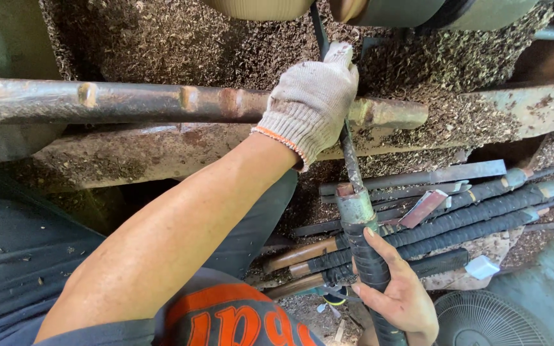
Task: The person shapes a spinning wooden vase on a lathe, holding a chisel against the rotating wood with one gloved hand while steadying the tool handle with the other. They occasionally reposition the tool and reach toward the lathe as wood shavings accumulate around the workpiece.
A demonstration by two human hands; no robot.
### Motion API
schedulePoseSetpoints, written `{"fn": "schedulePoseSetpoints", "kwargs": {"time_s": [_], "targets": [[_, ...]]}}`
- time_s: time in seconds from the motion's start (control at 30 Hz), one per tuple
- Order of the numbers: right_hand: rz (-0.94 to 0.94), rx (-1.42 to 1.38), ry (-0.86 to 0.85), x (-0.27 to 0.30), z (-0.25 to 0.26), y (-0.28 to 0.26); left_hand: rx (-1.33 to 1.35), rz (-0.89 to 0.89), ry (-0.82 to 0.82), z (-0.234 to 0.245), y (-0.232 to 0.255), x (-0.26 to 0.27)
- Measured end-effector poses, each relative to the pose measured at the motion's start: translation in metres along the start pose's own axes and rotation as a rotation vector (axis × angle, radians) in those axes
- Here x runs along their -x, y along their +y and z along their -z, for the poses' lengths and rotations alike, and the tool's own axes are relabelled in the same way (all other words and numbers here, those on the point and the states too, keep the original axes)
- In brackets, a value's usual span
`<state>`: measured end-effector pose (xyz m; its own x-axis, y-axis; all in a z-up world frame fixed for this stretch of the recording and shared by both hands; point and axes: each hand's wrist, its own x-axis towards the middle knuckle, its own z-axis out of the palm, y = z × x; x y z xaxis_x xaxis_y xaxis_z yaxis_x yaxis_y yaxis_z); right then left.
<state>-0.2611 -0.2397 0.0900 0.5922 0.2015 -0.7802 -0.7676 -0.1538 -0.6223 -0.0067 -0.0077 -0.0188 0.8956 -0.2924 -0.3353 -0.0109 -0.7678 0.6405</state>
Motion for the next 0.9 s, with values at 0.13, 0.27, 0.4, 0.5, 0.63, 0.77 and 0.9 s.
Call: {"fn": "schedulePoseSetpoints", "kwargs": {"time_s": [0.13,0.27,0.4,0.5,0.63,0.77,0.9], "targets": [[0.012,0.027,0.008,0.003,-0.007,0.002,0.019,0.019,-0.017,-0.001,-0.001,-0.002],[-0.025,-0.032,0.035,0.005,-0.017,-0.001,0.052,-0.003,-0.029,0.0,-0.002,-0.002],[-0.005,-0.008,0.046,0.007,-0.028,-0.002,0.118,0.044,-0.048,-0.001,-0.003,-0.004],[0.002,-0.036,0.074,0.008,-0.038,-0.005,0.11,0.002,-0.038,-0.006,-0.005,-0.004],[-0.033,-0.099,0.096,0.011,-0.044,-0.01,-0.105,-0.139,-0.093,-0.016,-0.009,-0.007],[0.001,-0.052,0.097,0.034,-0.042,-0.005,-0.162,-0.299,-0.197,0.05,-0.003,0.01],[-0.234,-0.132,0.183,0.077,-0.036,0.035,0.228,-0.114,-0.215,0.129,0.003,0.001]]}}
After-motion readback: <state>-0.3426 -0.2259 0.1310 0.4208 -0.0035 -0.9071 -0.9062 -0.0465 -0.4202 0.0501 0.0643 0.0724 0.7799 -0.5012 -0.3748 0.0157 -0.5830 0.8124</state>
